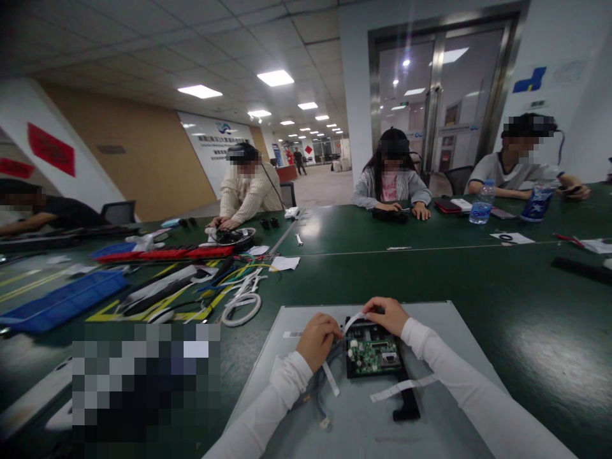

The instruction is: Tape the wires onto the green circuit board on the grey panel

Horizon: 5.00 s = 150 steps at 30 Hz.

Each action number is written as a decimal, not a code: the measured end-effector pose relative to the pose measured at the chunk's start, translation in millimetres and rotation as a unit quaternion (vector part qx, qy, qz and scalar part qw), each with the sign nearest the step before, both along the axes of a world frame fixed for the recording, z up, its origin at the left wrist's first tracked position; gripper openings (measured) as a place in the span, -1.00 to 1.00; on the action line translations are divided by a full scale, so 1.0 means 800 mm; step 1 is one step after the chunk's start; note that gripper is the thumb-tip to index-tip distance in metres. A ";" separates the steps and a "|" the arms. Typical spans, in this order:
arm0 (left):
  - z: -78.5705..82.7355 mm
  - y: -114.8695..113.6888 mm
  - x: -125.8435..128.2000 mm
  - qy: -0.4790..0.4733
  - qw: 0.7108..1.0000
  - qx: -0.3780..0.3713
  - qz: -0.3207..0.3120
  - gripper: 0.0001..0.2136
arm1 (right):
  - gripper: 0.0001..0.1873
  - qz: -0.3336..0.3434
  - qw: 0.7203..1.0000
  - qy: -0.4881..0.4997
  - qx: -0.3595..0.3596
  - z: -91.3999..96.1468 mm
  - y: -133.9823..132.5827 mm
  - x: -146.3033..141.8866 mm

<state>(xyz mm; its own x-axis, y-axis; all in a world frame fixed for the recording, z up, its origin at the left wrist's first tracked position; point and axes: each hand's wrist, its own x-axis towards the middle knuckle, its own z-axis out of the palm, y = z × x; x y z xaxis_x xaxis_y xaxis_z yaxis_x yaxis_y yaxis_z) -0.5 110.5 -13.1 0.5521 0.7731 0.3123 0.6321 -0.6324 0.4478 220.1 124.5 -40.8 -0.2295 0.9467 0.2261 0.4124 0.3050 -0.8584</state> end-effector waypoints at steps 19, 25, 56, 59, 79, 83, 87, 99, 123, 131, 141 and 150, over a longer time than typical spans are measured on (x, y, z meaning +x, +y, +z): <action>0.001 -0.001 0.000 0.004 1.000 0.007 -0.003 -0.74 | -0.82 0.008 0.995 -0.069 0.076 0.006 -0.006 -0.005; -0.001 0.000 0.000 0.001 1.000 0.006 -0.008 -0.74 | -0.81 0.017 0.990 -0.091 0.110 0.006 -0.007 -0.005; 0.000 -0.001 0.000 0.004 1.000 0.012 -0.005 -0.76 | -0.80 -0.002 0.986 -0.118 0.118 -0.004 -0.003 -0.003; 0.001 -0.001 0.000 0.005 1.000 0.013 -0.004 -0.76 | -0.79 -0.001 0.986 -0.116 0.116 -0.003 -0.004 -0.004; 0.002 -0.001 0.000 0.013 1.000 0.008 -0.002 -0.76 | -0.75 -0.020 0.988 -0.092 0.125 -0.004 -0.003 -0.004; 0.000 0.000 0.001 0.008 1.000 0.011 -0.007 -0.76 | -0.74 -0.024 0.987 -0.099 0.124 -0.005 -0.004 -0.005; -0.002 0.000 0.000 0.002 1.000 0.013 -0.004 -0.75 | -0.74 -0.022 0.986 -0.105 0.126 -0.004 -0.004 -0.005; 0.004 -0.003 0.000 0.018 1.000 0.018 -0.007 -0.77 | -0.75 -0.022 0.984 -0.121 0.128 -0.005 -0.003 -0.005; 0.005 -0.006 0.000 0.055 0.996 0.067 -0.011 -0.78 | -0.73 -0.019 0.984 -0.126 0.122 -0.002 -0.004 -0.005; 0.008 -0.005 -0.001 0.074 0.995 0.059 -0.014 -0.78 | -0.69 -0.019 0.985 -0.122 0.121 -0.002 -0.004 -0.005; 0.012 -0.007 -0.009 0.140 0.985 0.070 -0.073 -0.87 | -0.69 -0.021 0.984 -0.127 0.123 -0.002 -0.003 -0.006; 0.019 -0.012 -0.019 0.139 0.986 0.047 -0.076 -0.79 | -0.75 -0.019 0.983 -0.130 0.125 0.002 -0.004 -0.004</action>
<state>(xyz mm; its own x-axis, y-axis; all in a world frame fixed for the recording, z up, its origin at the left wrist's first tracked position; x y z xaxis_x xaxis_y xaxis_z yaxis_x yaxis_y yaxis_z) -15.6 101.0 1.8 0.7335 0.6501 0.1981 0.6174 -0.7593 0.2058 216.6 121.5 -39.6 -0.2764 0.8781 0.3904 0.6233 0.4731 -0.6226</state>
